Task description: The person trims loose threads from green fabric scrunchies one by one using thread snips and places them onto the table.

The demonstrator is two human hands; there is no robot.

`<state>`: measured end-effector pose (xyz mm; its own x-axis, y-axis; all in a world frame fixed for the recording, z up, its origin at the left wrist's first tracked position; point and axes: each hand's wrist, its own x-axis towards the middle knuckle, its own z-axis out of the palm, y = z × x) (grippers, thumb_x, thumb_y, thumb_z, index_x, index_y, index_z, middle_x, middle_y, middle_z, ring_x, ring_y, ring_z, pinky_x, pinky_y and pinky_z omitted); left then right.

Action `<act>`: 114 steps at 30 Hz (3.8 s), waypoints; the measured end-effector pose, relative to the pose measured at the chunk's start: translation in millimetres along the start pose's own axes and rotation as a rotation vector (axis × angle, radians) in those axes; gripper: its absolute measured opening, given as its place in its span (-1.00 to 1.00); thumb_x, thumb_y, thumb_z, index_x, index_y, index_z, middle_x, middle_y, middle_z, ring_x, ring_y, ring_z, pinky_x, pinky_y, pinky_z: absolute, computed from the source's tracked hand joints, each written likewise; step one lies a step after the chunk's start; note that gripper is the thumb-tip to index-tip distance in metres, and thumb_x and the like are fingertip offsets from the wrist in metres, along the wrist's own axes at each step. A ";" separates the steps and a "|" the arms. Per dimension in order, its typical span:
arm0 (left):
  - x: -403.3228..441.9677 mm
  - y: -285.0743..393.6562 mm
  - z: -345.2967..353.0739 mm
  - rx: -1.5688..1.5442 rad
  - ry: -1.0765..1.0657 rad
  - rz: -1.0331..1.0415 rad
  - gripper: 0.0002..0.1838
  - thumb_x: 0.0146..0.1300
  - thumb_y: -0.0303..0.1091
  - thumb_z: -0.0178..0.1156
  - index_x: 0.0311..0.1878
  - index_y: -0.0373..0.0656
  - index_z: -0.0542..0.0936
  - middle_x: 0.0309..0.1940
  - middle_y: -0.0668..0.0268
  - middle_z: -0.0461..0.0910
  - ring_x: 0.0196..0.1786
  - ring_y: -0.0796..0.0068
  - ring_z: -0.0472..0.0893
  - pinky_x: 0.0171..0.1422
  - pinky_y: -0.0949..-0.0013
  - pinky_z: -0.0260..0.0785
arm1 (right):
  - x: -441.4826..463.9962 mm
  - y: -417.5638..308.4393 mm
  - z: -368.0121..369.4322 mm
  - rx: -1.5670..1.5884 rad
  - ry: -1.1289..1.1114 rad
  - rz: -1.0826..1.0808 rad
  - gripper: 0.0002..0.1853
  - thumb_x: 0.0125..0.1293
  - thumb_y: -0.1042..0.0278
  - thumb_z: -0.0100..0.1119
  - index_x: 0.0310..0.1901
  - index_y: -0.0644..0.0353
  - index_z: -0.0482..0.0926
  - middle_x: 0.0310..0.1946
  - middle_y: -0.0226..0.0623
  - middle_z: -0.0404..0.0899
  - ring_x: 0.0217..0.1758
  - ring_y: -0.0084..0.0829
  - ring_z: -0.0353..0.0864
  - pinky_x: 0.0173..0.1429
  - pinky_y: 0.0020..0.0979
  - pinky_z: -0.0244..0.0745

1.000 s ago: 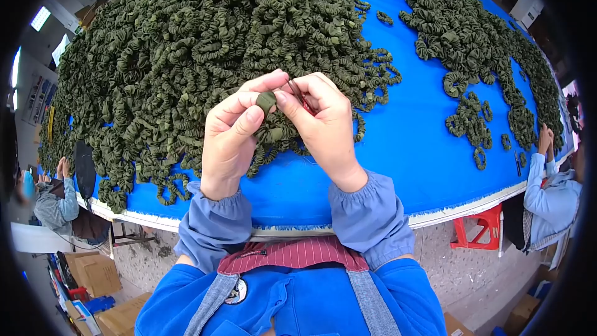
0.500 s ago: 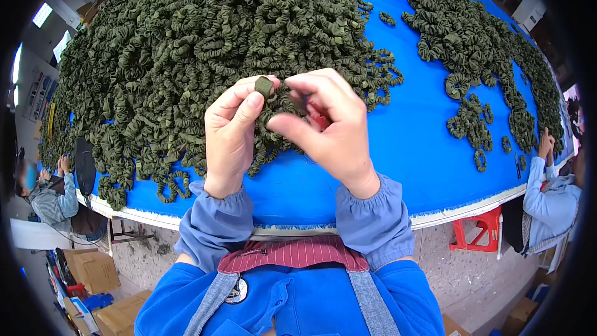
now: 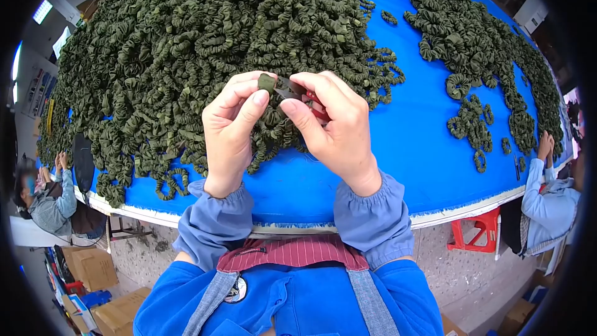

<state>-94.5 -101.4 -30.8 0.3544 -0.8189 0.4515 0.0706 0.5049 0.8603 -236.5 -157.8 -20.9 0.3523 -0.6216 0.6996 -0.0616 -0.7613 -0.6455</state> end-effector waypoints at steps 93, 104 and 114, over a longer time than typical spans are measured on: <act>-7.6 12.9 6.0 -0.403 -0.105 -0.182 -0.82 0.24 -0.54 0.16 -0.08 -0.25 0.55 -0.03 0.16 0.59 0.01 0.45 0.54 0.17 0.45 0.36 | -7.8 -3.4 9.6 0.310 0.018 0.228 -0.87 0.22 0.50 0.22 -0.20 0.31 0.59 -0.54 -0.47 0.46 -0.56 -0.62 0.27 -0.46 -0.62 0.21; -6.6 10.2 1.5 -0.430 -0.065 -0.205 -0.75 0.25 -0.53 0.15 0.00 -0.31 0.54 -0.03 0.15 0.59 -0.01 0.46 0.56 0.16 0.47 0.38 | -2.8 0.6 9.6 -0.093 0.070 -0.238 -0.69 0.10 0.49 0.30 -0.09 0.36 0.60 -0.46 -0.29 0.58 -0.55 -0.46 0.42 -0.47 -0.52 0.35; -7.2 12.1 3.1 -0.388 -0.089 -0.207 -0.77 0.25 -0.53 0.17 -0.02 -0.31 0.55 -0.07 0.17 0.61 -0.04 0.48 0.57 0.13 0.48 0.40 | -3.5 5.2 11.6 -0.129 0.159 -0.322 -0.66 0.04 0.52 0.34 -0.09 0.37 0.61 -0.34 -0.20 0.67 -0.51 -0.42 0.54 -0.44 -0.50 0.46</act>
<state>-99.1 -90.2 -22.9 0.2162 -0.9250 0.3125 0.4818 0.3794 0.7899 -227.2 -157.5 -30.2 0.2243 -0.3602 0.9055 -0.0916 -0.9329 -0.3484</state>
